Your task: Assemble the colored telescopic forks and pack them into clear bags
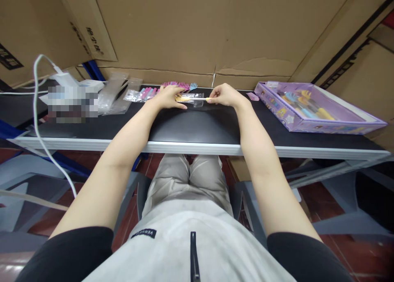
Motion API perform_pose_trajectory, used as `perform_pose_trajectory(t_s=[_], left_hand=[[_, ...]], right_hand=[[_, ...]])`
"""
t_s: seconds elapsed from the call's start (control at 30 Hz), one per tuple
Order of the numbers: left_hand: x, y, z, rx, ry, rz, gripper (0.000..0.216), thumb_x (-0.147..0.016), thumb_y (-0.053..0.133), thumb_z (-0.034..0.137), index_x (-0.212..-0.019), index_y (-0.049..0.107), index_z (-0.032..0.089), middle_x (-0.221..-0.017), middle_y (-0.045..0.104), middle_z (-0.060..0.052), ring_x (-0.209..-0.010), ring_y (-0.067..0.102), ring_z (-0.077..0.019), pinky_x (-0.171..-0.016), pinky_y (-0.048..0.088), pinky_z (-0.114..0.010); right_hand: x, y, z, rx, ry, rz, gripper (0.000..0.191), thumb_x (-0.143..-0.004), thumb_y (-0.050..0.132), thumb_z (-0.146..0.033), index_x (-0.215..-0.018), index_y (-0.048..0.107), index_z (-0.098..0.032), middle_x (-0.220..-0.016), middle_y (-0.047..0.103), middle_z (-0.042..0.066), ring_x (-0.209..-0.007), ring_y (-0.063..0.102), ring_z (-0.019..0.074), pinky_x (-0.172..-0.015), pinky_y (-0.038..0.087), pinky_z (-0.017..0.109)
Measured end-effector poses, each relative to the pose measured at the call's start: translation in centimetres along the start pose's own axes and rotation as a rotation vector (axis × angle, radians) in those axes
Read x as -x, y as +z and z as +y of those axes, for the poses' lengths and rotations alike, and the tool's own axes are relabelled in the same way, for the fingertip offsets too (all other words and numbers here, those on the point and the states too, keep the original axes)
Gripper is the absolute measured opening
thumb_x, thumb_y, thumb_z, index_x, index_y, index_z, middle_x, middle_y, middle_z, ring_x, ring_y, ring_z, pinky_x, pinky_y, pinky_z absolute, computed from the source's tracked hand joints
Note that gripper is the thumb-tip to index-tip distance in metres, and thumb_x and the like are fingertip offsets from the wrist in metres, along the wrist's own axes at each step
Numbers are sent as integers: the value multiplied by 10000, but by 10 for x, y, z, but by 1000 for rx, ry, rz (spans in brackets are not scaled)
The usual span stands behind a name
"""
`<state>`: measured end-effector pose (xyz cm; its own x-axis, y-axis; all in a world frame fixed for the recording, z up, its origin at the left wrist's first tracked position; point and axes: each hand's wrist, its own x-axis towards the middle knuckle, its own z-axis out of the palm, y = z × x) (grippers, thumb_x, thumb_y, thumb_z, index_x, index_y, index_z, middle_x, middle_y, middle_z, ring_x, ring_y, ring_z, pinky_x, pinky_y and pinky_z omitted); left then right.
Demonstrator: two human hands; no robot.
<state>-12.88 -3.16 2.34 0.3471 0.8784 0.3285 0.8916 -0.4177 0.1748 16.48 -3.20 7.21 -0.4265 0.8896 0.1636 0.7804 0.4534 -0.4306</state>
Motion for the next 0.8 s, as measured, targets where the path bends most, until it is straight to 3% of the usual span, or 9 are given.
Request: perform_pose_trajectory(t_s=[0.23, 0.5, 0.8], left_hand=[[-6, 3, -10, 5, 17, 18, 460, -784, 872, 446, -1160, 791, 193, -1086, 762, -122, -1185, 668, -374, -1012, 478, -396], [-6, 9, 1, -69, 22, 15, 267, -809, 733, 257, -1062, 778, 185, -1021, 757, -133, -1100, 688, -351, -938, 506, -380], [-5, 11, 3, -67, 21, 30, 239, -832, 709, 271, -1051, 778, 202, -950, 736, -117, -1038, 704, -340, -875, 517, -372]], right_hand=[[2, -2, -2, -28, 3, -7, 258, -803, 928, -374, -931, 818, -180, -825, 763, 57, -843, 703, 215, -780, 574, 326], [7, -2, -11, -12, 7, -7, 136, -783, 873, -186, -908, 823, -161, -872, 775, 56, -881, 708, 206, -822, 571, 310], [4, 6, -16, -50, -45, 10, 193, -748, 914, -228, -898, 814, -161, -868, 792, 72, -901, 737, 234, -832, 608, 326]])
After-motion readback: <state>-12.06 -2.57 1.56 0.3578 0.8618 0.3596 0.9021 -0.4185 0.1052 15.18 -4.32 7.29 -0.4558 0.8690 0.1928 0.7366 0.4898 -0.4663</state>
